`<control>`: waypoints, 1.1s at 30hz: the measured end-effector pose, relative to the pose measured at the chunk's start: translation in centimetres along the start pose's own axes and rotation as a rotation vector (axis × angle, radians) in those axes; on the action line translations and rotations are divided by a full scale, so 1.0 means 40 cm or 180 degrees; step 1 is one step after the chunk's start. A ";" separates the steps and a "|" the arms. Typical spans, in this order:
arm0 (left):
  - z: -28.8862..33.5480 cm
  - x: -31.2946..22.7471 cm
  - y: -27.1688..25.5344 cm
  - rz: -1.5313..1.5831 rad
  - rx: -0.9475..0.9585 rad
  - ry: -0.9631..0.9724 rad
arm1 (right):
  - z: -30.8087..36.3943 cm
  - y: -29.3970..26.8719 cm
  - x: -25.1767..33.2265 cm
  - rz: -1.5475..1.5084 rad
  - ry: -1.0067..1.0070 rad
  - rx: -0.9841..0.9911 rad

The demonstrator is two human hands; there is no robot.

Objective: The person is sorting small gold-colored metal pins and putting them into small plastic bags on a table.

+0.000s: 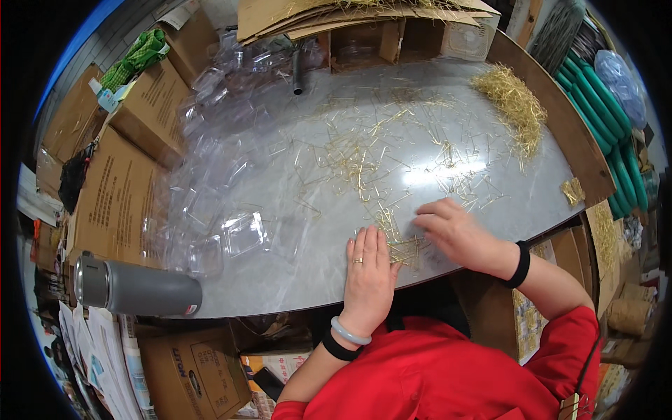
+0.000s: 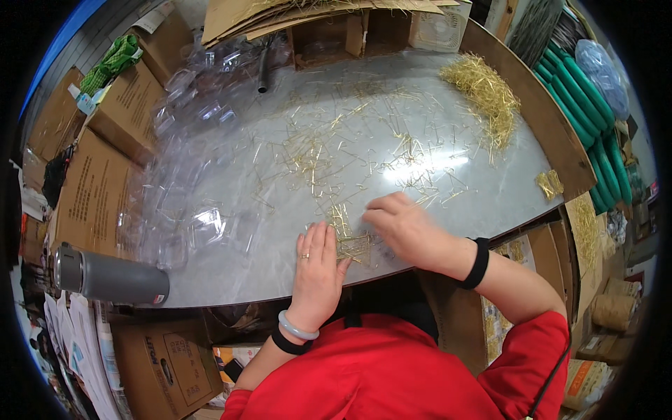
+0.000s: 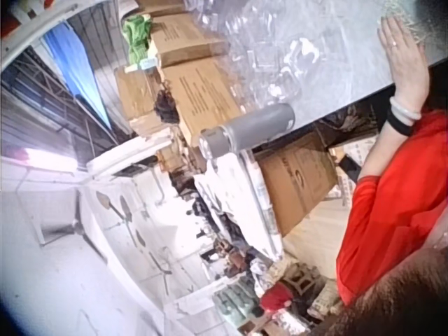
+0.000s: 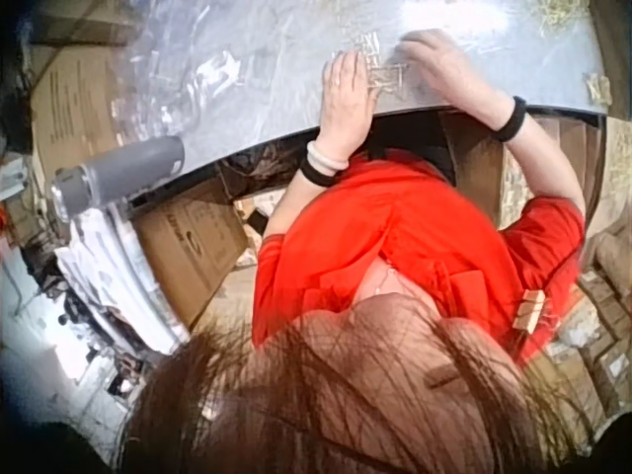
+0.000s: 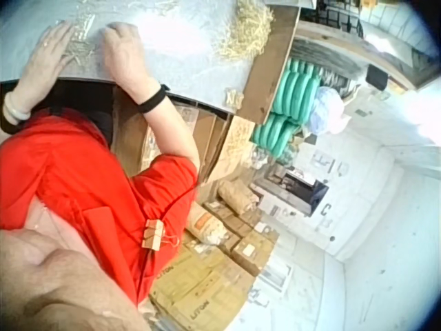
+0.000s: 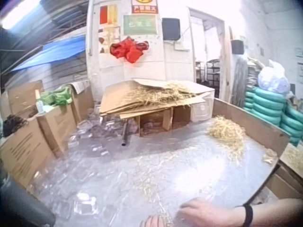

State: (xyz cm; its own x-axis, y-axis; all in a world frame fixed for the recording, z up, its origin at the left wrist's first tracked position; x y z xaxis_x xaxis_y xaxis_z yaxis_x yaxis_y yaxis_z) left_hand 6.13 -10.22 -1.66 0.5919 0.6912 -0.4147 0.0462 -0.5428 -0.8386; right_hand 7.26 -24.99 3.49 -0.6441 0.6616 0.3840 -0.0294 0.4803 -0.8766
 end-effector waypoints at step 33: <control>-0.001 -0.018 -0.001 0.0055 -0.0016 0.0091 | -0.094 -0.015 -0.072 0.1059 -0.0036 0.0037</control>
State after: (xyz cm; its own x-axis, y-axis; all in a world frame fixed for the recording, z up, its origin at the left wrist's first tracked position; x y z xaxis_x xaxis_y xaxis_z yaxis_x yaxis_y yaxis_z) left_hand 5.75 -10.70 -1.31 0.6155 0.6677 -0.4187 0.0399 -0.5570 -0.8296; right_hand 12.01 -25.00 4.01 -0.6282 0.7746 0.0729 0.1755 0.2323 -0.9567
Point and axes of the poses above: each hand's wrist, its own z-axis away from the middle knuckle, its own y-axis out of the palm, x = y × z, the point moved 8 cm from there along -z, towards the middle knuckle, and after that the axes turned 3 degrees about -y, right-handed, at the moved point
